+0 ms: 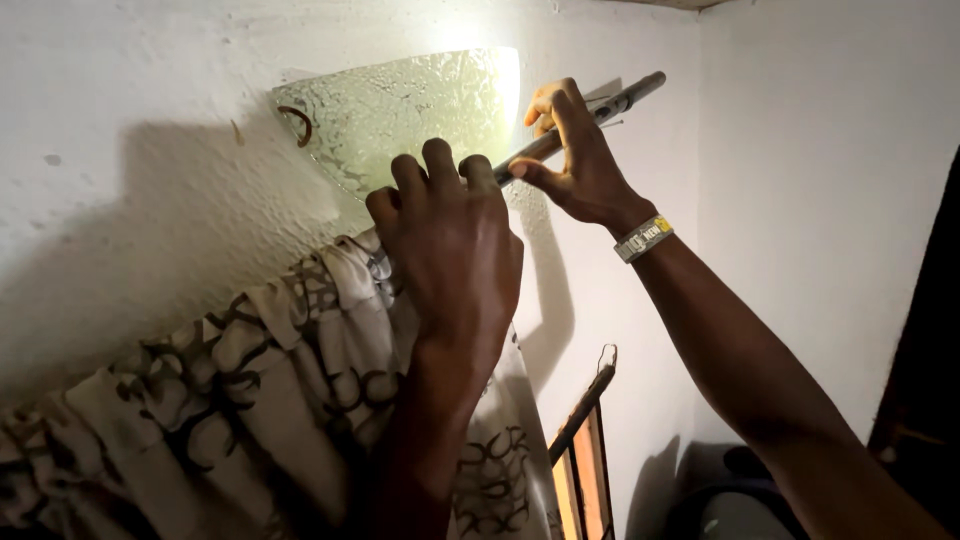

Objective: The recorder installs a decorative glass cover onto a wall-mounted light fixture above a bed.

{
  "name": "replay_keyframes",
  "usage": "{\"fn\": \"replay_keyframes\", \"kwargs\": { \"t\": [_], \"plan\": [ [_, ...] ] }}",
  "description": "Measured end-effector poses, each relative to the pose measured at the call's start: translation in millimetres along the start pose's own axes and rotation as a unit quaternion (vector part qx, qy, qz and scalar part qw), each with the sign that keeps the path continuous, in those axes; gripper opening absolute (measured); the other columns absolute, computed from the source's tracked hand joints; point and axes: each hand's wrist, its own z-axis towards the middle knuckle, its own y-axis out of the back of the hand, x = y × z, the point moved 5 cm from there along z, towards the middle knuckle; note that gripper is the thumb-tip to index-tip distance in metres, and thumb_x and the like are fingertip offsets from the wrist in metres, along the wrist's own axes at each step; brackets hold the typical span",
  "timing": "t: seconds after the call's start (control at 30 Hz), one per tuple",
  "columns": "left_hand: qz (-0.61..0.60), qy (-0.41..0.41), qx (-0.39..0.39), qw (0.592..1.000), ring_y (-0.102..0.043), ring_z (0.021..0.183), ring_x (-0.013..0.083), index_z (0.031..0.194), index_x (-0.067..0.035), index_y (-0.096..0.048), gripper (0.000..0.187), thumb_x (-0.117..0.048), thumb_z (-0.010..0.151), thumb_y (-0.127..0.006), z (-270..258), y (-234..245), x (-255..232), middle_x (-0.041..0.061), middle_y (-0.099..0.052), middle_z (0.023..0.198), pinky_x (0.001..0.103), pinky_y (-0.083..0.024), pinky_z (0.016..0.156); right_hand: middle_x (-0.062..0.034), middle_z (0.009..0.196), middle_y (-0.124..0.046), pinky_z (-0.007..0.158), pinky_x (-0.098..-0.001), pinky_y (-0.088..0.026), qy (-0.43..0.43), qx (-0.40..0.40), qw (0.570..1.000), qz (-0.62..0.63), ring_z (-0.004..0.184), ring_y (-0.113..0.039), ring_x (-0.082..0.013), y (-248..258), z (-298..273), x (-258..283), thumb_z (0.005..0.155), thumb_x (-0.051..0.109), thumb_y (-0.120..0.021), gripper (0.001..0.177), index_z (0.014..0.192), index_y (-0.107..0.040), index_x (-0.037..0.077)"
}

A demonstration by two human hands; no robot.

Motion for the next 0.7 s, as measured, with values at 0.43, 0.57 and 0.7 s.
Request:
{"fn": "replay_keyframes", "kwargs": {
  "t": [0.43, 0.57, 0.7],
  "plan": [
    [-0.036, 0.010, -0.020, 0.999, -0.062, 0.075, 0.0286, 0.070, -0.007, -0.073, 0.039, -0.033, 0.098, -0.062, 20.2, -9.7, 9.8, 0.015, -0.072, 0.084, 0.045, -0.045, 0.067, -0.0058, 0.095, -0.053, 0.086, -0.0340, -0.047, -0.108, -0.082, 0.990, 0.036, 0.088, -0.056, -0.0165, -0.4, 6.0, -32.7, 0.105, 0.076, -0.031, 0.076, 0.085, -0.058, 0.008],
    [-0.119, 0.023, -0.060, 0.991, -0.061, 0.064, 0.0282, 0.070, -0.005, -0.072, 0.048, -0.032, 0.106, -0.056, 27.0, -2.1, 11.7, 0.015, -0.069, 0.067, 0.046, -0.044, 0.063, -0.0062, 0.088, -0.065, 0.091, -0.0365, -0.047, -0.080, -0.127, 0.982, 0.119, 0.087, -0.062, -0.0175, 11.5, 11.5, -7.0, 0.107, 0.074, -0.036, 0.077, 0.083, -0.057, 0.005],
    [-0.200, 0.005, -0.149, 0.968, -0.056, 0.048, 0.0283, 0.063, -0.009, -0.068, 0.056, -0.031, 0.111, -0.050, 28.0, -6.4, 5.1, 0.011, -0.060, 0.054, 0.045, -0.042, 0.053, -0.0026, 0.065, -0.057, 0.087, -0.0365, -0.052, -0.068, -0.129, 0.975, 0.165, 0.068, -0.062, -0.0162, 20.1, 15.3, 5.4, 0.110, 0.072, -0.029, 0.080, 0.065, -0.051, 0.009]
  ]
}}
